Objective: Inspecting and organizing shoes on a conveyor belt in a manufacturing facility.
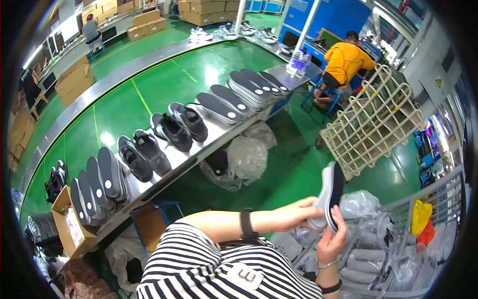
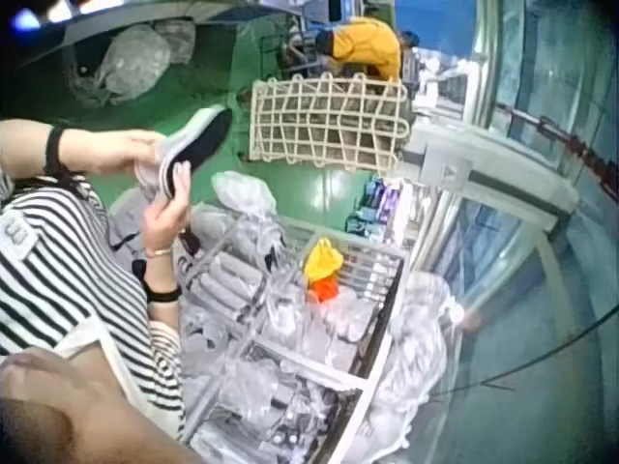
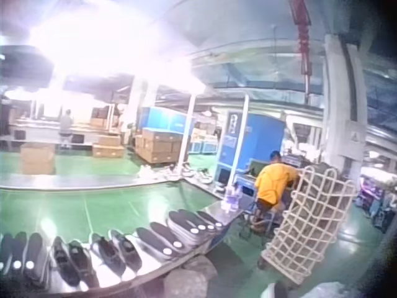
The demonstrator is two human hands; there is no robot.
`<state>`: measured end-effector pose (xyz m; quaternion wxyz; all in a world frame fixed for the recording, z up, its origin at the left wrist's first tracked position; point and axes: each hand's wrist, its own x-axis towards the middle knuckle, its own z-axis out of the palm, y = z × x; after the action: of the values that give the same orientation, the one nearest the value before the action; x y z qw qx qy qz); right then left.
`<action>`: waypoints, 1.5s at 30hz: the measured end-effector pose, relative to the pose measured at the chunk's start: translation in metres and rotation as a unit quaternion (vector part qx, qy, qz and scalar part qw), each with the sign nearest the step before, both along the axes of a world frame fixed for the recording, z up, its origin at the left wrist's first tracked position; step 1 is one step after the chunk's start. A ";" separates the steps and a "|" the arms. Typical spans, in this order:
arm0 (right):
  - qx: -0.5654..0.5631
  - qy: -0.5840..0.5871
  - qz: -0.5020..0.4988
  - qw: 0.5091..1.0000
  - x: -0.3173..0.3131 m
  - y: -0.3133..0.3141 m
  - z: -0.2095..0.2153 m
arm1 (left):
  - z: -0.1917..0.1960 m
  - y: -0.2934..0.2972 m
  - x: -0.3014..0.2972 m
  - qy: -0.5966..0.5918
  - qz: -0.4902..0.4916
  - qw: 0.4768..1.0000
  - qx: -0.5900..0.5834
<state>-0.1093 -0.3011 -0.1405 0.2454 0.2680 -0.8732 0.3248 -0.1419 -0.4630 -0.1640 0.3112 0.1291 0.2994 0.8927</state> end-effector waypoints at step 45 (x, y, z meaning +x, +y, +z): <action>0.276 -0.298 0.233 0.883 -0.385 -0.438 -0.143 | -0.064 -0.387 0.080 -0.274 0.651 0.215 -0.674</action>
<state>-0.4940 -0.7392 -0.2839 -0.1934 0.4108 -0.8721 0.1826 -0.0616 -0.8499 -0.2278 -0.3447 -0.6219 0.6652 0.2282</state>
